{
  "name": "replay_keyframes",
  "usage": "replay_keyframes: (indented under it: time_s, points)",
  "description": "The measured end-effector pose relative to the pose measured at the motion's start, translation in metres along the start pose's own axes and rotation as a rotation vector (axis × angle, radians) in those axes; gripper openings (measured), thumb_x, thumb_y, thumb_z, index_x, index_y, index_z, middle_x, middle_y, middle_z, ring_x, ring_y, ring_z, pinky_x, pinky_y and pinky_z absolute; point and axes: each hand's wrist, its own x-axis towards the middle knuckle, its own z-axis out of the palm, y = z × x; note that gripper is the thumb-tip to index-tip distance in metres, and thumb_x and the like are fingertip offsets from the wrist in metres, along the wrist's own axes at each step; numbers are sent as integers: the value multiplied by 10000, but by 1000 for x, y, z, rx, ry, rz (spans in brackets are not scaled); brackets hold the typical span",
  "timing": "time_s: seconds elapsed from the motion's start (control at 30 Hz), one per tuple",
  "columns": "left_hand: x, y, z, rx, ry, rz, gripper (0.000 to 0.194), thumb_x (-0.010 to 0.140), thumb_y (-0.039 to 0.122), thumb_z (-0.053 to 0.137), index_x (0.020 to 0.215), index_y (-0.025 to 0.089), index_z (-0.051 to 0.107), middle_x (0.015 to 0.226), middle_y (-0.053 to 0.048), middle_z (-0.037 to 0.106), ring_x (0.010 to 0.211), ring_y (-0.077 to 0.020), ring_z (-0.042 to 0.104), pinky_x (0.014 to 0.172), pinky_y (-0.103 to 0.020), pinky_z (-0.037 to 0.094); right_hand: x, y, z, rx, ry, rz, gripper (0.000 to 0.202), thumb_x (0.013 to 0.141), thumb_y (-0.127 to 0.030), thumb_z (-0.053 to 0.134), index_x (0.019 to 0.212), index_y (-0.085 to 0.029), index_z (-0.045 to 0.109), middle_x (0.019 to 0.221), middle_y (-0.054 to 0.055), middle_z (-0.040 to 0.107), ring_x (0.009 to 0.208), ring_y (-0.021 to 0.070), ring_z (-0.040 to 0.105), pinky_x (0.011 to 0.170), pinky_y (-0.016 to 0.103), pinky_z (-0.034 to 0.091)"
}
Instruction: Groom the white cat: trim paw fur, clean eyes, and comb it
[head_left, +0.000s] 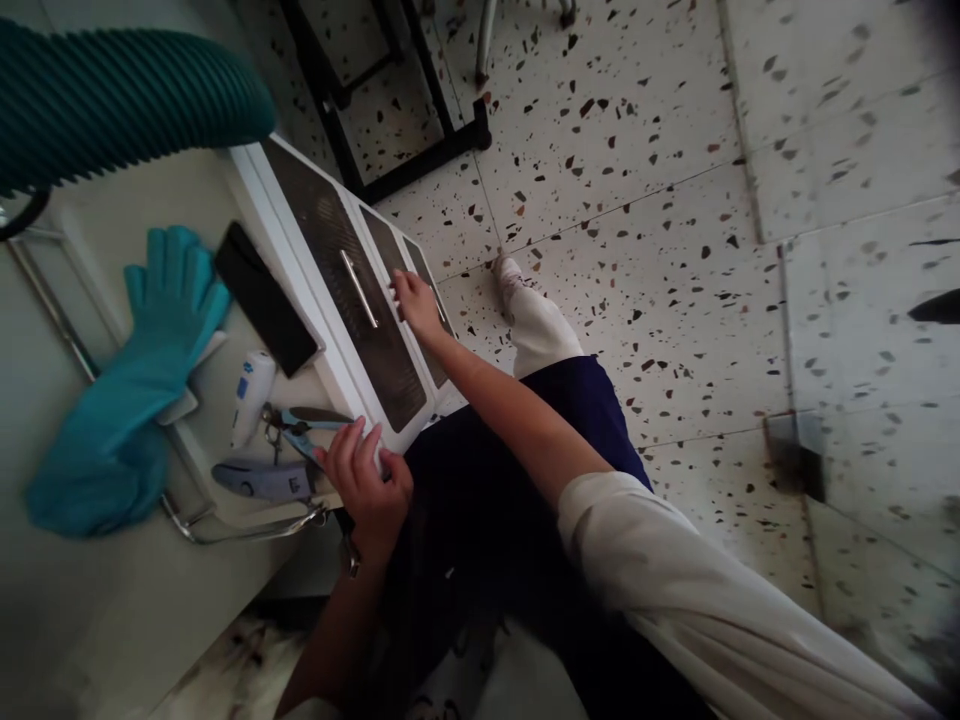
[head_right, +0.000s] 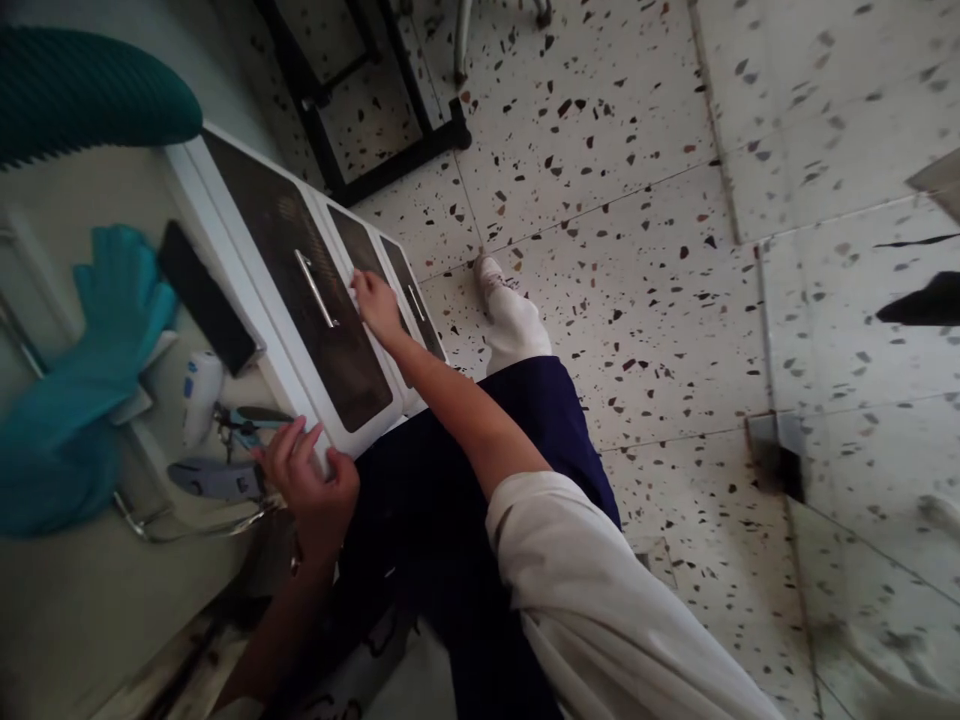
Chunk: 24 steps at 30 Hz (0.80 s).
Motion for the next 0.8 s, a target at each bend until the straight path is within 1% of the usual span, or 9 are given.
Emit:
replay_keyframes:
  time_s: [0.03,0.1,0.17,0.23,0.3,0.47,0.6,0.7,0.8]
  points:
    - [0,0,0,12,4,-15,415,827,60,593,1239,107,583,1250,-197,634,1322,-268,540,1221,-538,291,6,14,-1,-27,18,65,361,1068,-415,307,1094,-172,573,1119,101,689,1072,225,678,981,365,532]
    - [0,0,0,33,6,-59,406,846,92,614,1249,103,570,1258,-208,625,1328,-279,535,1205,-550,317,18,40,2,-106,18,186,300,1015,-362,464,1173,-122,552,1245,187,647,1171,286,641,1033,427,499]
    - [0,0,0,58,-9,-98,347,866,113,623,1211,107,590,1243,-205,632,1315,-283,548,1201,-557,322,30,61,10,-154,-13,250,282,964,-311,551,1160,-109,569,1265,220,641,1204,322,623,1061,464,471]
    - [1,1,-1,80,-25,-98,301,878,120,627,1178,109,608,1236,-203,638,1309,-283,555,1204,-556,320,43,74,19,-167,-44,255,210,964,-260,525,1110,-128,598,1220,199,673,1186,315,634,1058,465,469]
    - [2,1,-1,96,-28,-65,313,877,123,643,1188,109,603,1235,-204,639,1310,-284,555,1199,-549,333,55,82,24,-169,-60,249,190,977,-228,476,1079,-151,616,1178,161,699,1152,285,652,1031,433,487]
    - [0,-2,1,90,2,-40,487,850,150,697,1301,103,522,1230,-201,637,1295,-282,565,1178,-539,373,71,96,19,-164,-63,214,204,994,-293,481,1044,-172,638,1104,104,726,1073,226,676,961,337,516]
    - [-4,-4,1,92,-36,-126,424,850,186,700,1239,114,548,1215,-193,643,1292,-288,565,1168,-546,375,72,100,-1,-188,-4,189,232,1015,-271,431,1103,-189,629,1149,104,713,1089,226,668,974,343,505]
    - [-6,-4,2,115,-52,-134,363,867,202,679,1203,115,572,1225,-200,639,1324,-293,538,1180,-553,351,75,98,-30,-220,43,187,231,1020,-280,426,1096,-197,628,1128,117,715,1082,251,666,979,370,499]
    - [-6,-5,3,121,-38,-107,336,870,195,675,1187,111,600,1240,-209,635,1320,-293,540,1203,-565,310,77,96,-63,-277,88,175,215,1015,-272,443,1086,-187,627,1118,127,718,1062,253,668,954,356,502]
